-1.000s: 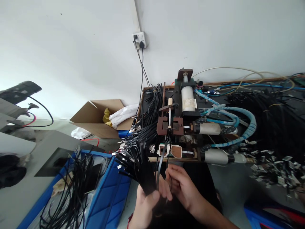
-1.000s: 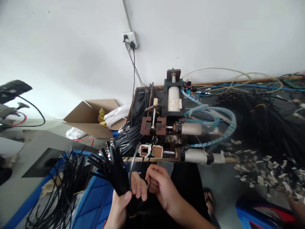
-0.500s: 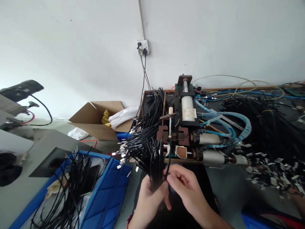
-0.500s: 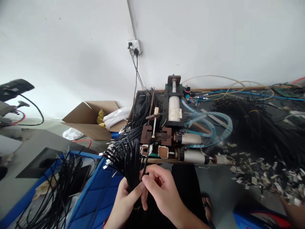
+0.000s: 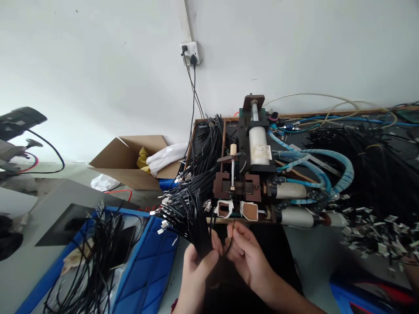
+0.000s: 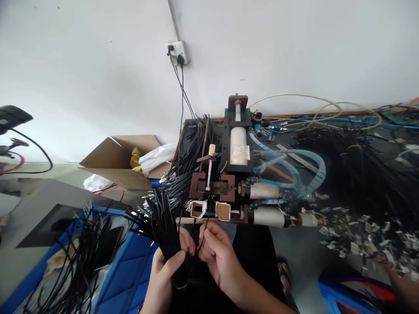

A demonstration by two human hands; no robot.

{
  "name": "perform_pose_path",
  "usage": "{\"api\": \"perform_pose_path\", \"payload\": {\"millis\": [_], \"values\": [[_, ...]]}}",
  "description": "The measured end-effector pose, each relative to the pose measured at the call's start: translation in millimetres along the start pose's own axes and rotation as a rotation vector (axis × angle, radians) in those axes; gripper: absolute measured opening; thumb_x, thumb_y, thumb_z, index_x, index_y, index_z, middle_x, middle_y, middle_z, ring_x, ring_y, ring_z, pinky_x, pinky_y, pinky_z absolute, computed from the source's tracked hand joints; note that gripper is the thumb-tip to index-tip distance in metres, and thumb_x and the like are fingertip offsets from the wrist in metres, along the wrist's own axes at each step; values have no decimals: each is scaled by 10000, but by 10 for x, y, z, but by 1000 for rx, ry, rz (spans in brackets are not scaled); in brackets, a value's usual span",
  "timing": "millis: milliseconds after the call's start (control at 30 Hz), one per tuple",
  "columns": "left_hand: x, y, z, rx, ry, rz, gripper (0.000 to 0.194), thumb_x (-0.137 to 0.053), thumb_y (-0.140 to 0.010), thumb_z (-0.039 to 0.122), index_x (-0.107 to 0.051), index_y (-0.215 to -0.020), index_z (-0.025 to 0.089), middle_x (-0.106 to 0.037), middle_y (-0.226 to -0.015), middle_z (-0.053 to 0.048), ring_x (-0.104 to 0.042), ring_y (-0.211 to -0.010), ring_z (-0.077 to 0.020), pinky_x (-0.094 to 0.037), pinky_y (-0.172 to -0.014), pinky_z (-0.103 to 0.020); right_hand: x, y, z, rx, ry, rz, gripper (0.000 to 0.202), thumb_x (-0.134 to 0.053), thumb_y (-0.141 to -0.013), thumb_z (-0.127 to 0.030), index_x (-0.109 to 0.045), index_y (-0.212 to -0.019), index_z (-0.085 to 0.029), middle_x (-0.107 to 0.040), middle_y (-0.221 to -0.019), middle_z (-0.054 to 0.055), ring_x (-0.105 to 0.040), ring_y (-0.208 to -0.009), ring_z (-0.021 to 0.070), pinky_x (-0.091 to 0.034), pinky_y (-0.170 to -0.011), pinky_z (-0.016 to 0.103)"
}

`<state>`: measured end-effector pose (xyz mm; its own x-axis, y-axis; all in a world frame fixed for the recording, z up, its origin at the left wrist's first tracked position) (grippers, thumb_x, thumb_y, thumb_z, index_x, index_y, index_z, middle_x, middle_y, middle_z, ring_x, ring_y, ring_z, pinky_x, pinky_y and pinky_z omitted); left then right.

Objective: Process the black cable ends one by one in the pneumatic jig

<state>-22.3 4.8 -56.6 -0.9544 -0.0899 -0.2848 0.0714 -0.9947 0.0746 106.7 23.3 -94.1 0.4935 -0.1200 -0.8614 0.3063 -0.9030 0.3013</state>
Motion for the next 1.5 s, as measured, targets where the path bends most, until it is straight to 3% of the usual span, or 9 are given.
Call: {"api": "perform_pose_path", "payload": {"millis": [167, 700, 867, 1000, 1133, 1200, 1267, 1367, 1500], "values": [[-42, 46, 51, 5, 45, -91, 228, -801, -890, 402, -712, -802, 212, -608, -792, -18, -579, -744, -197, -498, -715, -298, 50, 28, 49, -52, -11, 8, 306, -937, -811, -411, -737, -818, -180, -351, -552, -110, -179, -518, 77, -238, -528, 212], [-34, 66, 12, -6, 110, -89, 252, -783, -908, 439, -703, -812, 221, -647, -837, -41, -618, -801, -243, -496, -758, -356, 33, -22, 30, -67, 100, 28, 397, -946, -746, -500, -696, -778, -193, -372, -540, -97, -240, -500, 94, -245, -509, 236], [-73, 136, -17, -9, 179, -188, 288, -709, -976, 480, -694, -859, 217, -674, -719, -29, -659, -658, -222, -506, -804, -407, -4, 8, -29, -36, 155, 32, 395, -918, -784, -503, -689, -735, -185, -305, -517, -114, -190, -497, 88, -214, -486, 224], [-98, 242, -24, 17, 181, -284, 405, -645, -1021, 517, -670, -767, 202, -569, -505, 20, -632, -516, -192, -495, -704, -372, -2, 16, -20, -14, 449, 32, 385, -855, -819, -521, -684, -724, -190, -475, -610, -55, -363, -564, 115, -286, -534, 237], [-113, 296, -53, 36, 201, -333, 379, -636, -1035, 516, -690, -863, 182, -619, -529, 7, -593, -447, -151, -412, -531, -287, 10, 6, 40, -82, 1071, -120, 430, -764, -872, -453, -602, -562, -203, -486, -534, -35, -415, -545, 141, -291, -534, 273], [-110, 288, -73, 38, 223, -299, 292, -659, -1034, 480, -688, -996, 192, -644, -543, 27, -577, -418, -128, -414, -518, -264, 14, 35, -43, 9, 1315, -51, 277, -769, -857, -360, -689, -637, -212, -508, -515, -30, -425, -518, 151, -272, -530, 290], [-111, 275, -92, 46, 224, -271, 260, -672, -1032, 465, -671, -1020, 205, -653, -549, 39, -577, -415, -114, -434, -527, -253, -43, 110, -202, 215, 1463, 60, 102, -742, -876, -292, -805, -921, -226, -586, -572, -15, -468, -520, 166, -296, -544, 301], [-132, 269, -114, 83, 190, -262, 288, -695, -1014, 488, -658, -1072, 208, -648, -548, 47, -576, -407, -111, -437, -507, -237, -226, 257, -387, 403, 1385, -6, 290, -604, -1017, -351, -783, -1208, -225, -677, -678, 17, -574, -565, 192, -409, -577, 304], [-176, 260, -148, 181, 154, -240, 436, -766, -949, 541, -624, -1216, 228, -636, -559, 67, -581, -390, -120, -403, -443, -202, -444, 373, -499, 534, 1184, -74, 340, -589, -1050, -408, -745, -827, -205, -565, -568, -15, -541, -515, 164, -395, -512, 278]]}}
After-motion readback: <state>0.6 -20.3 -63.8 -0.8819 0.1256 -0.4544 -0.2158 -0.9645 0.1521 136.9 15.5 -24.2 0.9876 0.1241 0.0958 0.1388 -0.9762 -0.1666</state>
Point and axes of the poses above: each hand's wrist, its own y-axis away from the middle knuckle, its own x-axis out of the back of the hand, z = x × y, the point moved 3 cm from there along -y, towards the middle knuckle
